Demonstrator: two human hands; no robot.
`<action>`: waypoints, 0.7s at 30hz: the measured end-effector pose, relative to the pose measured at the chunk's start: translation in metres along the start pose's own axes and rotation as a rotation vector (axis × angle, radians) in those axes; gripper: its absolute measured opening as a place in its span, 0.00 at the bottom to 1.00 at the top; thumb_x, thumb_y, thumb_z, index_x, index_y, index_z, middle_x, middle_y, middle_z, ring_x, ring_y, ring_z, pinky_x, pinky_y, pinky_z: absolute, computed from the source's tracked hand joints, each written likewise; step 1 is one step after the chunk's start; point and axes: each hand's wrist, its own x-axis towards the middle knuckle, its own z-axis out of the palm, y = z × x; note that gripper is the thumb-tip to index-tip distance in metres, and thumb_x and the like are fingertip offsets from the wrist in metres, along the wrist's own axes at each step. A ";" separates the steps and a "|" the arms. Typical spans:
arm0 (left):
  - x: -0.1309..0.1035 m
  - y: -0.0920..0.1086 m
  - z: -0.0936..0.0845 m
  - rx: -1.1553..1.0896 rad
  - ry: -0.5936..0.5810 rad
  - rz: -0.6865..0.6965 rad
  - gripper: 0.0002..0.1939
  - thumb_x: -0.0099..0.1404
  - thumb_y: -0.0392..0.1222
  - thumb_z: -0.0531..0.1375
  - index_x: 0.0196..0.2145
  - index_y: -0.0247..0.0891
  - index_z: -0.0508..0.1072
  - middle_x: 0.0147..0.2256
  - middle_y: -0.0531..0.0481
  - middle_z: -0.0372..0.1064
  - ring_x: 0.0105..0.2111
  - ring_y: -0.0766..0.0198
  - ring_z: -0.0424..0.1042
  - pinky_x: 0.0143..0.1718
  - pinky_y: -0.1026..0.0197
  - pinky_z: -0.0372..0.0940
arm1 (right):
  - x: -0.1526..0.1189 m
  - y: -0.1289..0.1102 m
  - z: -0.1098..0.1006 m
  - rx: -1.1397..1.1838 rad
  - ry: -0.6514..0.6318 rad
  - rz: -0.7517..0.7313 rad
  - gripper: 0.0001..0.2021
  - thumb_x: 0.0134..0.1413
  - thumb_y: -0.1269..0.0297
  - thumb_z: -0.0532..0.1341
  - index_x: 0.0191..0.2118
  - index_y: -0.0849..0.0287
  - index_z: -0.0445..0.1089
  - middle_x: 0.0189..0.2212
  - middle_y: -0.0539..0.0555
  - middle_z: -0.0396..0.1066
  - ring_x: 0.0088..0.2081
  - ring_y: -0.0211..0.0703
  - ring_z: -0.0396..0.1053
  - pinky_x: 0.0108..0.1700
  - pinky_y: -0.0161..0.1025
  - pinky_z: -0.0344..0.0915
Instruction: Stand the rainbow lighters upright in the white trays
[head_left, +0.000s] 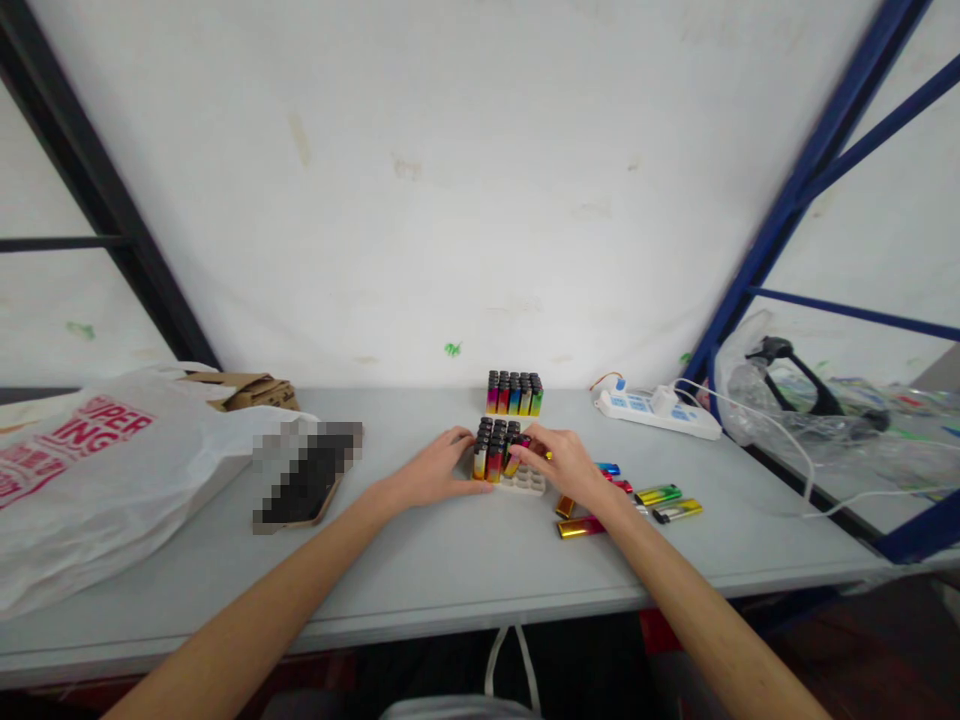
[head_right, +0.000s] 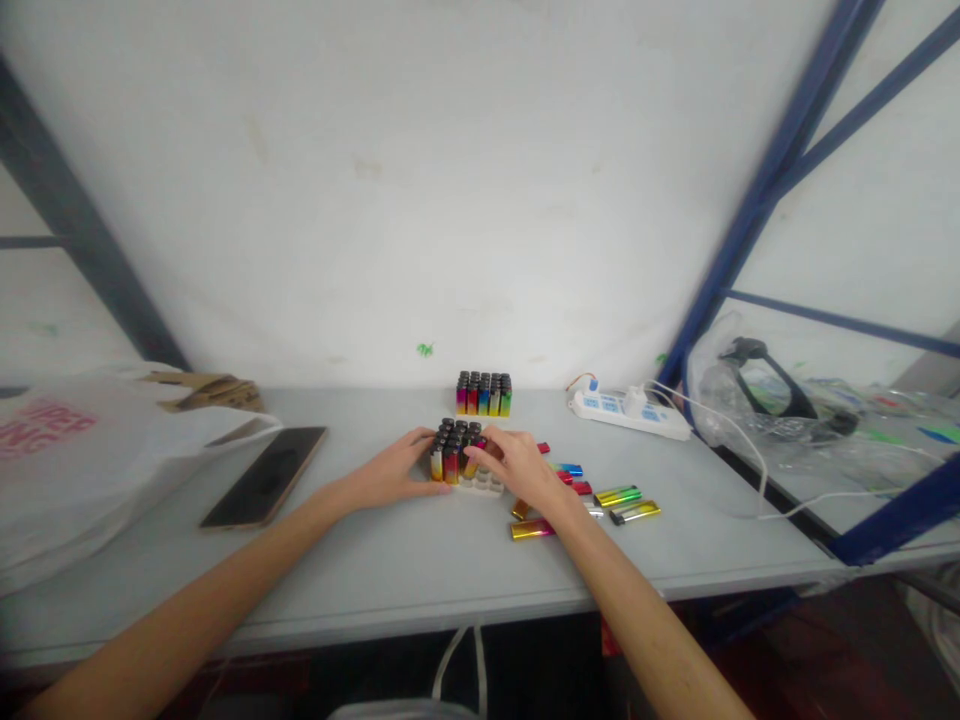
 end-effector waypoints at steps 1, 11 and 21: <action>0.000 0.000 0.000 0.001 -0.002 0.000 0.37 0.59 0.66 0.66 0.57 0.39 0.70 0.56 0.38 0.66 0.55 0.45 0.68 0.60 0.45 0.63 | 0.000 0.003 0.001 -0.020 -0.019 -0.011 0.19 0.67 0.44 0.55 0.34 0.55 0.68 0.25 0.51 0.72 0.26 0.43 0.67 0.30 0.38 0.57; 0.001 -0.005 0.003 -0.005 0.021 0.008 0.39 0.57 0.70 0.65 0.56 0.40 0.71 0.55 0.40 0.67 0.55 0.44 0.69 0.60 0.45 0.64 | 0.003 -0.001 -0.008 -0.227 -0.076 0.010 0.25 0.62 0.40 0.59 0.26 0.57 0.70 0.22 0.52 0.71 0.23 0.39 0.62 0.29 0.37 0.50; 0.004 -0.001 -0.002 0.016 -0.002 -0.013 0.40 0.57 0.71 0.64 0.56 0.39 0.71 0.57 0.38 0.67 0.56 0.43 0.70 0.61 0.46 0.64 | -0.062 0.036 -0.103 -0.029 -0.077 0.148 0.15 0.62 0.49 0.62 0.42 0.55 0.78 0.39 0.56 0.77 0.37 0.48 0.72 0.42 0.43 0.68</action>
